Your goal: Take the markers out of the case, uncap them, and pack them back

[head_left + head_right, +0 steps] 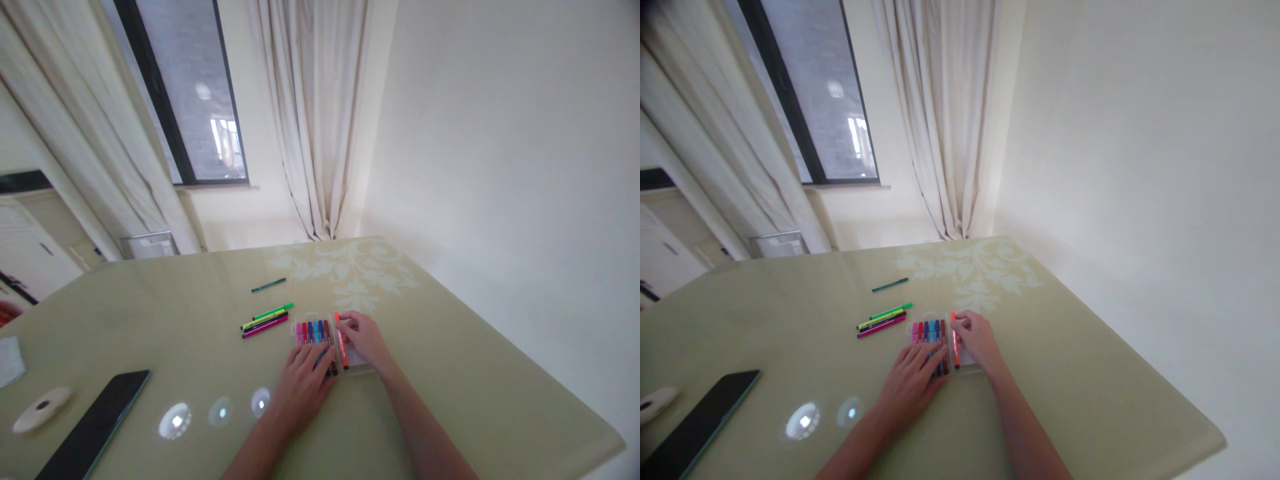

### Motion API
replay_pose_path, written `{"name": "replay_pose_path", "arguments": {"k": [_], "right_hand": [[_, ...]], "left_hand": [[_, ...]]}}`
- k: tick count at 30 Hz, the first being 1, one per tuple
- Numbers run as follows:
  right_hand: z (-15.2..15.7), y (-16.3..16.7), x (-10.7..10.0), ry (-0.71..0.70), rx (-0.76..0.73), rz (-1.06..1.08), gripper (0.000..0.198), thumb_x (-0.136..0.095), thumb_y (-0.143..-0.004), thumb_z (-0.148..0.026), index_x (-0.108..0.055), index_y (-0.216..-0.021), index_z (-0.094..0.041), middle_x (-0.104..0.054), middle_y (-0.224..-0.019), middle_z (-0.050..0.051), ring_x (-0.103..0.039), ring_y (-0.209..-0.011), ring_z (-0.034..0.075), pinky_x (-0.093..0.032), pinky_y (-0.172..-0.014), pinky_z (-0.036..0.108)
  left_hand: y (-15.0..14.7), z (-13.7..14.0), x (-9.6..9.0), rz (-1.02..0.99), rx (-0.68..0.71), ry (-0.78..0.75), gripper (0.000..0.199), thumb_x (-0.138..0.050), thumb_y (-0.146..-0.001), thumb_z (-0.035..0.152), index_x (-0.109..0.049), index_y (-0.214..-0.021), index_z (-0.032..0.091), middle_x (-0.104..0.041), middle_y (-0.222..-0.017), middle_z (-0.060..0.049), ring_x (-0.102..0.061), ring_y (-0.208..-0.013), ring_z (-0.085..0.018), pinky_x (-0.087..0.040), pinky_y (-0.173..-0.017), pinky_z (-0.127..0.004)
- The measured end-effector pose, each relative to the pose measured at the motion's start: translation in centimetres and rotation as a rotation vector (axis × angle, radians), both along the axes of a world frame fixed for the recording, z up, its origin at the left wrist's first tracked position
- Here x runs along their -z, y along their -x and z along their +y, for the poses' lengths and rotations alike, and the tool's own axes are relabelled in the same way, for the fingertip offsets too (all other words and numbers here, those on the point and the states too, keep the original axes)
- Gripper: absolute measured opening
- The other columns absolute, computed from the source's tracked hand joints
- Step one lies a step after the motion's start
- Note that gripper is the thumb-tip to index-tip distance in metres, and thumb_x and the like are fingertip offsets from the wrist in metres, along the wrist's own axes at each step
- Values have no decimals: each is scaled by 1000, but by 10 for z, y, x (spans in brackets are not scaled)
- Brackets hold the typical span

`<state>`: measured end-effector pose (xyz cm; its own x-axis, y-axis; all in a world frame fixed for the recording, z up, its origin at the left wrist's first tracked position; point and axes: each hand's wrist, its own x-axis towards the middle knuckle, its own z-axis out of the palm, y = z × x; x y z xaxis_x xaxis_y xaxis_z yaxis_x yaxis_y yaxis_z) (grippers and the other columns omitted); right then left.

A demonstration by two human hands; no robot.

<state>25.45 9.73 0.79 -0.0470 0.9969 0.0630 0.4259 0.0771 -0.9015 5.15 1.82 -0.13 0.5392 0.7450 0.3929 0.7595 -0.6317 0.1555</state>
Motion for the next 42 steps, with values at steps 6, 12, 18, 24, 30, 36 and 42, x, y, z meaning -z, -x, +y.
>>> {"name": "replay_pose_path", "arguments": {"k": [6,12,18,24,30,36,42], "right_hand": [[-6,6,-5,-65,38,-200,5,-69,-83,-19,-70,-88,-20,-75,-76,2,-69,-71,16,-50,-70,27],[-5,6,-5,-83,25,-338,11,-67,-83,-19,-68,-72,-20,-72,-71,1,-63,-67,15,-45,-68,27],[-5,5,-3,-77,41,-408,12,-66,-85,-20,-68,-73,-20,-72,-73,2,-62,-69,17,-44,-68,27],[-3,7,-11,-60,52,-540,18,-68,-85,-21,-66,-67,-21,-70,-71,3,-61,-68,17,-36,-62,27],[-8,4,-10,-72,7,-531,21,-66,-89,-26,-67,-68,-22,-70,-71,2,-62,-69,18,-38,-64,28],[-19,6,-11,-212,-9,-508,20,-58,-94,-27,-74,-83,-22,-72,-83,5,-61,-71,18,-41,-68,29],[-28,23,-20,-146,-160,-41,33,-57,-97,-45,-72,-82,-20,-68,-74,2,-59,-68,17,-43,-66,27]], "left_hand": [[-6,-1,3,36,122,14,50,-63,-99,37,-51,-148,35,-60,-146,-3,-52,-133,-23,-39,-113,-42],[-13,-3,0,36,81,62,44,-63,-98,37,-56,-142,33,-61,-144,-3,-54,-130,-25,-43,-111,-45],[-7,3,-3,-38,99,61,42,-57,-101,39,-57,-142,30,-64,-140,-6,-58,-126,-24,-46,-108,-43],[57,33,2,-186,-509,-69,39,-41,-103,24,-65,-134,22,-67,-133,-11,-59,-122,-29,-48,-103,-48],[85,37,1,-27,-721,45,30,-45,-102,26,-69,-120,21,-69,-122,-10,-59,-112,-29,-49,-94,-44],[70,36,-5,-139,-661,24,27,-43,-104,28,-68,-107,21,-72,-112,-9,-62,-106,-30,-48,-91,-46],[27,17,-2,-516,-312,16,21,-49,-104,34,-65,-114,23,-72,-108,-6,-67,-100,-23,-55,-89,-37]]}}
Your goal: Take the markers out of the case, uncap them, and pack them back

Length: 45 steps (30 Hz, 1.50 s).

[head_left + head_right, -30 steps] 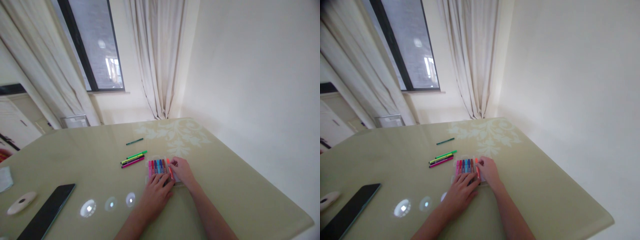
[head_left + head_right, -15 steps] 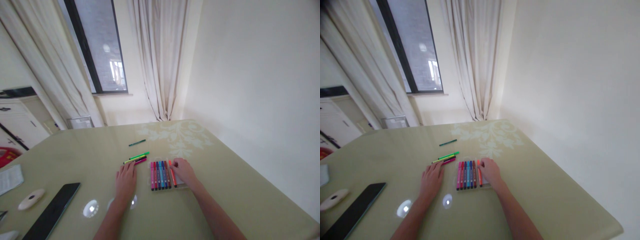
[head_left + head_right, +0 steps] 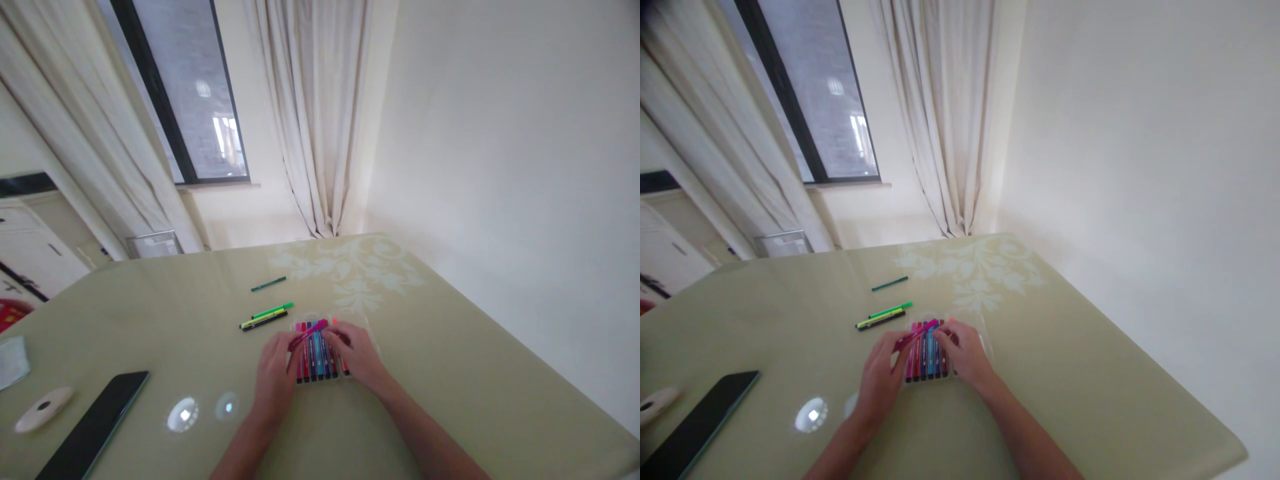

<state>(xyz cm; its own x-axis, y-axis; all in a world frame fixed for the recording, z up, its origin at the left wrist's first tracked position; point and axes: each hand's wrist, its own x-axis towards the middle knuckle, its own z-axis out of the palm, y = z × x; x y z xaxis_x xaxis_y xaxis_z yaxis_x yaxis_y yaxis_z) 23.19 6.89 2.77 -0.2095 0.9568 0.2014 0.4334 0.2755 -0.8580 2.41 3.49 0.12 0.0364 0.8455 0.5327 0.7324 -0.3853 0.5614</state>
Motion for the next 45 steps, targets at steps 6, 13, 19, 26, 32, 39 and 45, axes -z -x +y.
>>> {"name": "replay_pose_path", "arguments": {"k": [6,13,19,26,32,39,45], "right_hand": [[2,6,6,200,-93,394,48,-63,-90,-64,-65,-75,-18,-58,-61,-2,-52,-58,14,-41,-57,26],[13,-5,4,250,-18,593,42,-69,-84,-61,-62,-79,-20,-59,-64,-2,-50,-53,11,-38,-52,24],[29,-38,11,162,163,313,39,-67,-82,-57,-66,-79,-18,-61,-62,-1,-53,-50,12,-41,-49,25],[22,-35,13,236,108,38,25,-64,-86,-39,-72,-99,-18,-70,-63,0,-64,-53,16,-48,-53,27],[16,-28,9,100,128,-202,9,-64,-88,-26,-70,-92,-20,-74,-71,2,-68,-65,17,-49,-65,28],[18,-25,10,53,127,-343,11,-66,-87,-20,-65,-76,-20,-72,-75,2,-64,-70,17,-45,-68,28],[16,-28,9,53,106,-317,10,-65,-89,-21,-66,-79,-20,-73,-77,2,-64,-71,17,-44,-68,27]], "left_hand": [[-20,-9,8,-4,147,-165,22,-55,-103,26,-63,-122,24,-70,-115,-6,-67,-108,-20,-56,-97,-34],[-21,-13,5,306,356,-142,55,-58,-101,29,-42,-153,23,-61,-144,-11,-59,-129,-24,-50,-108,-40],[-34,-20,-2,490,501,60,56,-61,-99,29,-44,-152,26,-60,-147,-5,-55,-132,-25,-45,-112,-45],[-41,-18,6,565,391,4,49,-60,-99,23,-50,-147,32,-65,-134,-3,-57,-117,-24,-45,-102,-42],[-43,-18,8,628,358,-20,45,-57,-99,19,-56,-141,35,-64,-129,-2,-55,-113,-25,-44,-99,-43],[-50,-22,5,616,327,33,41,-56,-98,21,-59,-137,36,-61,-134,-4,-54,-117,-26,-44,-102,-47],[-33,-16,-1,470,394,52,42,-54,-102,37,-55,-143,31,-65,-134,-5,-59,-120,-24,-47,-105,-42]]}}
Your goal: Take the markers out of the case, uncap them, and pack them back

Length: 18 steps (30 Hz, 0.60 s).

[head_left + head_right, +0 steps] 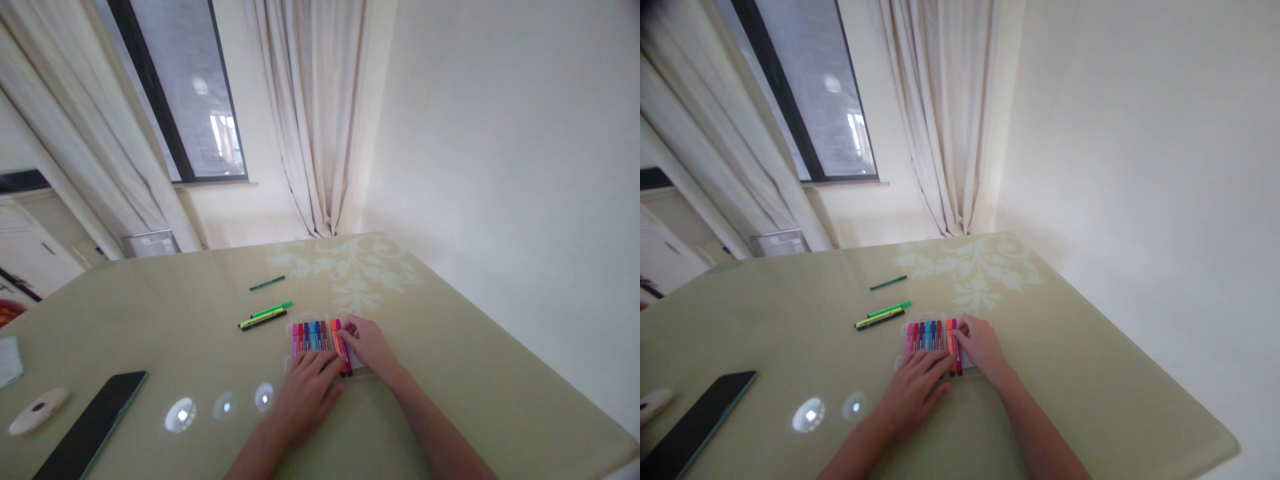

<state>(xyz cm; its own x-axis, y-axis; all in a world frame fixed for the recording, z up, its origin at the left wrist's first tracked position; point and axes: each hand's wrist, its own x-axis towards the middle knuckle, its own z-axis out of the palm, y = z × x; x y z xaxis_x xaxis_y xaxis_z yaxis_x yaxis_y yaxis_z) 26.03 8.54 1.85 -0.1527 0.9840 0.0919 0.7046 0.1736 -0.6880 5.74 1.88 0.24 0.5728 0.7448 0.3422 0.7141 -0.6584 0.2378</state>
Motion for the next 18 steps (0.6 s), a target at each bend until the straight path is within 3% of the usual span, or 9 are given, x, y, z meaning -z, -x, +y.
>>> {"name": "replay_pose_path", "arguments": {"k": [2,4,6,8,12,18], "right_hand": [[-1,-1,0,-5,-4,-19,9,-64,-90,-22,-67,-81,-20,-74,-78,3,-65,-72,17,-44,-69,27],[-1,-1,0,-22,-10,-32,12,-62,-91,-24,-69,-83,-20,-74,-79,4,-65,-73,18,-44,-70,28],[-1,-1,0,-41,-15,-35,15,-60,-93,-27,-69,-83,-20,-74,-80,4,-65,-72,18,-44,-70,29],[-1,-1,1,-56,-13,-33,17,-60,-93,-29,-69,-81,-21,-74,-79,5,-65,-72,19,-43,-69,30],[-1,-1,1,-85,-6,-22,17,-60,-92,-28,-70,-80,-22,-74,-78,5,-64,-72,19,-42,-69,31],[-1,-1,-1,-104,8,-5,16,-62,-91,-27,-71,-80,-21,-73,-77,4,-62,-70,18,-41,-69,30]], "left_hand": [[21,11,1,-77,-121,-31,41,-46,-105,34,-54,-145,28,-65,-136,-6,-59,-123,-22,-48,-105,-39],[46,23,4,-109,-364,-88,39,-41,-106,30,-60,-139,23,-64,-138,-9,-57,-127,-25,-46,-107,-43],[66,32,6,-62,-621,-107,42,-39,-104,26,-58,-142,19,-62,-141,-12,-54,-128,-30,-45,-104,-49],[78,36,6,18,-758,-65,42,-40,-103,26,-57,-142,20,-62,-140,-13,-54,-124,-32,-45,-101,-50],[76,33,3,118,-816,-5,38,-41,-103,25,-62,-134,20,-65,-128,-12,-56,-117,-30,-45,-97,-47],[80,35,2,80,-875,15,30,-44,-101,28,-70,-114,19,-64,-118,-14,-56,-110,-33,-46,-91,-49]]}}
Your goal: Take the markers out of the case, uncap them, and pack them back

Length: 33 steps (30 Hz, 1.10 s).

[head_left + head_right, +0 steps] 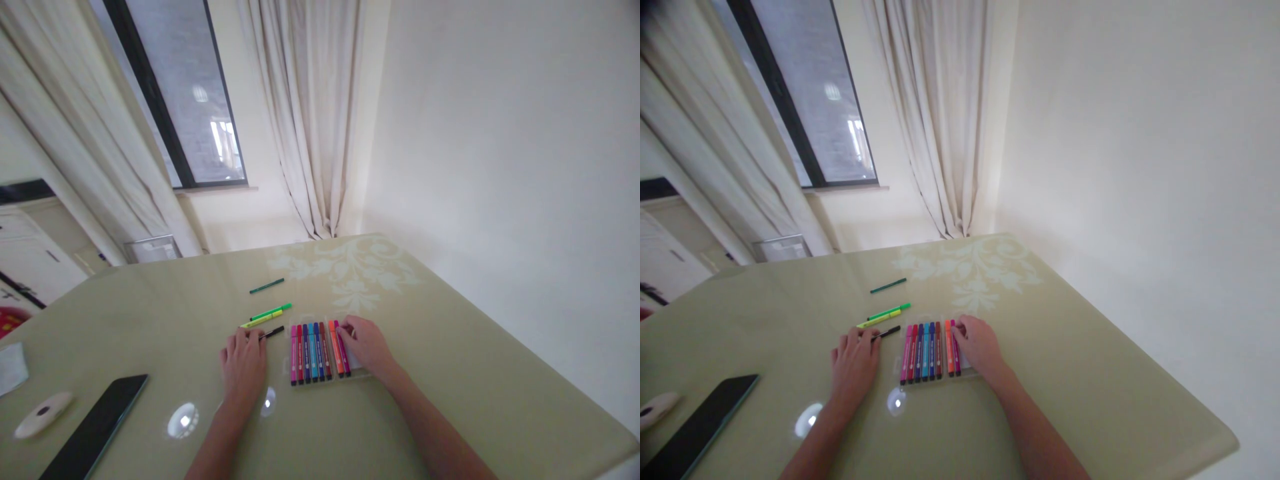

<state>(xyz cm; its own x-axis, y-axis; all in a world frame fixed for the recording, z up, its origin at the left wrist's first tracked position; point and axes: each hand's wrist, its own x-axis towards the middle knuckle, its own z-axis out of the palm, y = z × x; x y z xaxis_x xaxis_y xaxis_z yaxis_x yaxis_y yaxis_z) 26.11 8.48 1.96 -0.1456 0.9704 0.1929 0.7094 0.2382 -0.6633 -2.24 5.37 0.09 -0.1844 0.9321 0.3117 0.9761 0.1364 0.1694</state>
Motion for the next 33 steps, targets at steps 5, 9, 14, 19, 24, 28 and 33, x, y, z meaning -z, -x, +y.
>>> {"name": "replay_pose_path", "arguments": {"k": [5,9,14,19,24,28,33], "right_hand": [[-5,11,-5,38,-29,145,19,-61,-93,-33,-74,-88,-21,-73,-80,5,-62,-70,18,-45,-71,30],[-12,25,-8,170,-164,510,29,-62,-92,-47,-74,-99,-21,-73,-85,3,-64,-72,18,-49,-67,28],[-13,32,-4,355,-208,787,38,-67,-87,-59,-67,-89,-21,-61,-66,-2,-56,-58,14,-46,-56,25],[-7,31,-2,319,-125,953,43,-74,-80,-62,-64,-85,-21,-63,-73,-1,-58,-61,13,-48,-60,25],[-4,26,-2,361,-112,1004,46,-75,-79,-64,-67,-88,-19,-69,-77,1,-63,-64,14,-51,-62,26],[-4,24,-2,397,-119,981,49,-80,-75,-61,-73,-98,-19,-74,-87,4,-68,-70,15,-52,-64,25],[-7,26,-2,415,-119,1002,47,-80,-77,-56,-75,-106,-20,-76,-93,5,-70,-74,16,-53,-67,27]], "left_hand": [[-11,-1,-4,-431,147,-98,35,-38,-102,34,-67,-111,17,-71,-106,-11,-65,-100,-28,-51,-91,-45],[-47,-14,-3,-745,389,-41,38,-38,-103,41,-68,-115,21,-76,-96,-7,-71,-87,-23,-57,-84,-39],[-73,-26,3,-804,540,-15,38,-45,-102,39,-68,-125,21,-76,-118,-10,-73,-102,-25,-57,-94,-42],[-74,-30,-1,-765,645,-43,37,-49,-103,39,-66,-132,23,-73,-125,-10,-70,-111,-25,-56,-98,-41],[-79,-35,-1,-728,609,-163,33,-51,-102,35,-67,-129,23,-73,-117,-9,-70,-106,-23,-58,-94,-37],[-79,-35,-1,-714,538,-257,28,-52,-101,30,-70,-122,24,-70,-114,-8,-68,-107,-22,-57,-96,-37],[-77,-34,2,-691,560,-233,29,-51,-101,28,-69,-124,25,-69,-110,-8,-68,-103,-22,-58,-95,-37]]}}
